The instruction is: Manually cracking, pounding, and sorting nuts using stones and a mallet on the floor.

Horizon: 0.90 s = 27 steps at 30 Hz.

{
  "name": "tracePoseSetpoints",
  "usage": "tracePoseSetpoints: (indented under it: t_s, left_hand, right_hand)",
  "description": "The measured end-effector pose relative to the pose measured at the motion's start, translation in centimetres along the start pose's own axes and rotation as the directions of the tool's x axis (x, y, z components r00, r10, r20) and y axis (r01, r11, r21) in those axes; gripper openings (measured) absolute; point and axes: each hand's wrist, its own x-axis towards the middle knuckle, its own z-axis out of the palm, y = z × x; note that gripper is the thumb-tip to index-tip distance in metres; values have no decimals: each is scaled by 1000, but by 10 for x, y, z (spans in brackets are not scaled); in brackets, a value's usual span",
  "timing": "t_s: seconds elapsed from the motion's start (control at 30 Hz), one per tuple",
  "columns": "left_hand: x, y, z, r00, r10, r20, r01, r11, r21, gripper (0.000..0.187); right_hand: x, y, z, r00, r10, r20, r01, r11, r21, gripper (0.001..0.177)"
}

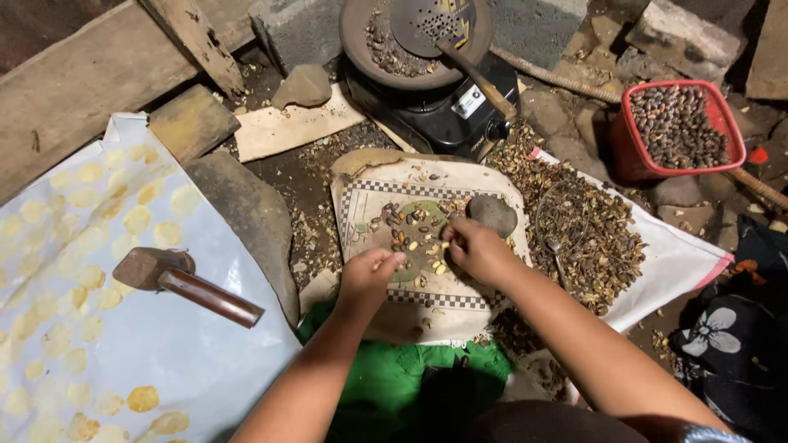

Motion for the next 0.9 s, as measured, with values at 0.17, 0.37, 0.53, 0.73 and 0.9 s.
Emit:
tracePoseSetpoints:
  t_s: [0.17, 0.37, 0.53, 0.73, 0.9]
  left_hand:
    - [-36, 36, 12, 925, 381, 10, -366, 881, 301, 19]
    - [-47, 21, 30, 920, 374, 116, -376, 763, 525, 16]
    - [-48, 18, 33, 915, 397, 70, -372, 763, 528, 15]
    - [-18, -15, 36, 977, -214, 2, 211, 960, -186, 25]
    - [-26, 48, 23, 737, -521, 431, 612, 243, -753, 29]
  right_hand:
    - [3, 7, 11, 998, -67, -6, 66, 987, -149, 18]
    - [-16, -25, 17, 981, 139, 133, -131, 989, -69, 24]
    - [-35, -46, 19, 994, -111, 14, 110, 941, -321, 40]
    - [-33, -58, 7, 968, 191, 166, -147, 959, -242, 20]
    - [-6, -62, -7, 994, -14, 110, 5, 997, 75, 25]
